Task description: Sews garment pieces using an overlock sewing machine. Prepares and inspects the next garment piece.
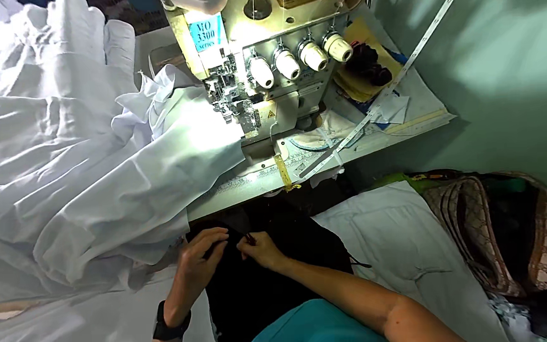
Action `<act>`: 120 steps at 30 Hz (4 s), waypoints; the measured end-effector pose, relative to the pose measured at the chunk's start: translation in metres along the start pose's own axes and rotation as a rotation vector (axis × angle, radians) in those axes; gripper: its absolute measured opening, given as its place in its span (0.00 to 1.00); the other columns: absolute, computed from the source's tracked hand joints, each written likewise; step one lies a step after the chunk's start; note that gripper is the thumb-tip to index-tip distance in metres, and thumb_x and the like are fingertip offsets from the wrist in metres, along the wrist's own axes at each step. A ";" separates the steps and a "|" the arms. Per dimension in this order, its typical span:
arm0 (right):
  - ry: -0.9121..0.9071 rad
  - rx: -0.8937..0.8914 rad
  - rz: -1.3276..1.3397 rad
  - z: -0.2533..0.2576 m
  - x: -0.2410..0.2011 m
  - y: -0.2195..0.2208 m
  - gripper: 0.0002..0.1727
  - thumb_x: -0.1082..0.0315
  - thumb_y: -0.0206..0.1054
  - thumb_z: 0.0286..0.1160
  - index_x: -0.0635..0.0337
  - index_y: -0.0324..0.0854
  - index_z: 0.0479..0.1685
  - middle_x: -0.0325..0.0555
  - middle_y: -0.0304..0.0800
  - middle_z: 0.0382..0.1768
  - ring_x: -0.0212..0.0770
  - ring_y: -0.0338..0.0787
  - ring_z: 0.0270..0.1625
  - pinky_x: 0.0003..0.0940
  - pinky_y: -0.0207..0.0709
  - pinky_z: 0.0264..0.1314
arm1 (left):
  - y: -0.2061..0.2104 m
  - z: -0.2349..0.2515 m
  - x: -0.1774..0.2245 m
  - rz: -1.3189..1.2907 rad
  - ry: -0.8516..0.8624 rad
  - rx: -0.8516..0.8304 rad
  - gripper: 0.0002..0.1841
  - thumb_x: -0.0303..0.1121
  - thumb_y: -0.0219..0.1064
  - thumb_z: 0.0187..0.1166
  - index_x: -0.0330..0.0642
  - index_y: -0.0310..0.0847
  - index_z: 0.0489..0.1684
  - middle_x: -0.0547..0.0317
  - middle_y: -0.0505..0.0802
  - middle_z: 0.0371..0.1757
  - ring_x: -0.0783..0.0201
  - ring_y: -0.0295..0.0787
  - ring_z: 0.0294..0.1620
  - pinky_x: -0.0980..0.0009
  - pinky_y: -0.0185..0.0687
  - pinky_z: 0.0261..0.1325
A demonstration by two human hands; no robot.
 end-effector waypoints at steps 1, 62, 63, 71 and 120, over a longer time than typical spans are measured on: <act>-0.007 0.059 0.022 -0.001 -0.001 -0.002 0.11 0.70 0.64 0.83 0.72 0.84 0.41 0.39 0.87 0.25 0.23 0.82 0.28 0.21 0.76 0.38 | 0.002 -0.002 -0.001 -0.010 -0.013 -0.011 0.09 0.26 0.66 0.77 0.29 0.91 0.40 0.47 0.95 0.52 0.70 0.91 0.59 0.81 0.81 0.66; -0.425 0.281 0.274 0.027 -0.130 -0.073 0.05 0.74 0.67 0.75 0.58 0.87 0.35 0.27 0.81 0.20 0.18 0.70 0.16 0.15 0.65 0.20 | -0.046 0.101 0.037 -0.139 -0.137 -0.259 0.07 0.29 0.64 0.78 0.39 0.89 0.40 0.68 0.94 0.42 0.84 0.88 0.39 0.85 0.84 0.45; -0.513 0.354 0.207 0.039 -0.134 -0.076 0.04 0.74 0.68 0.76 0.59 0.89 0.37 0.27 0.84 0.23 0.18 0.72 0.18 0.15 0.69 0.22 | -0.049 0.105 0.042 -0.128 -0.100 -0.187 0.06 0.29 0.64 0.79 0.40 0.88 0.41 0.71 0.92 0.38 0.86 0.86 0.37 0.87 0.83 0.43; -0.521 0.105 0.491 0.089 -0.157 -0.068 0.07 0.80 0.69 0.71 0.58 0.81 0.39 0.33 0.81 0.16 0.23 0.73 0.11 0.17 0.71 0.15 | -0.046 0.170 0.059 0.131 0.242 -0.019 0.05 0.25 0.68 0.77 0.35 0.90 0.41 0.59 0.92 0.37 0.76 0.87 0.38 0.82 0.82 0.46; -0.896 0.454 -1.305 0.052 -0.257 -0.047 0.12 0.66 0.74 0.71 0.68 0.84 0.32 0.59 0.84 0.30 0.58 0.86 0.24 0.51 0.73 0.19 | -0.015 0.136 0.017 0.138 -0.422 0.421 0.43 0.25 0.78 0.69 0.24 0.58 0.86 0.31 0.89 0.61 0.41 0.90 0.62 0.44 0.82 0.67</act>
Point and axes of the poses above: each hand's wrist, its own z-axis towards the middle knuckle, its own y-axis out of the palm, x = y × z, the point moved 3 cm from there along z, towards the middle knuckle
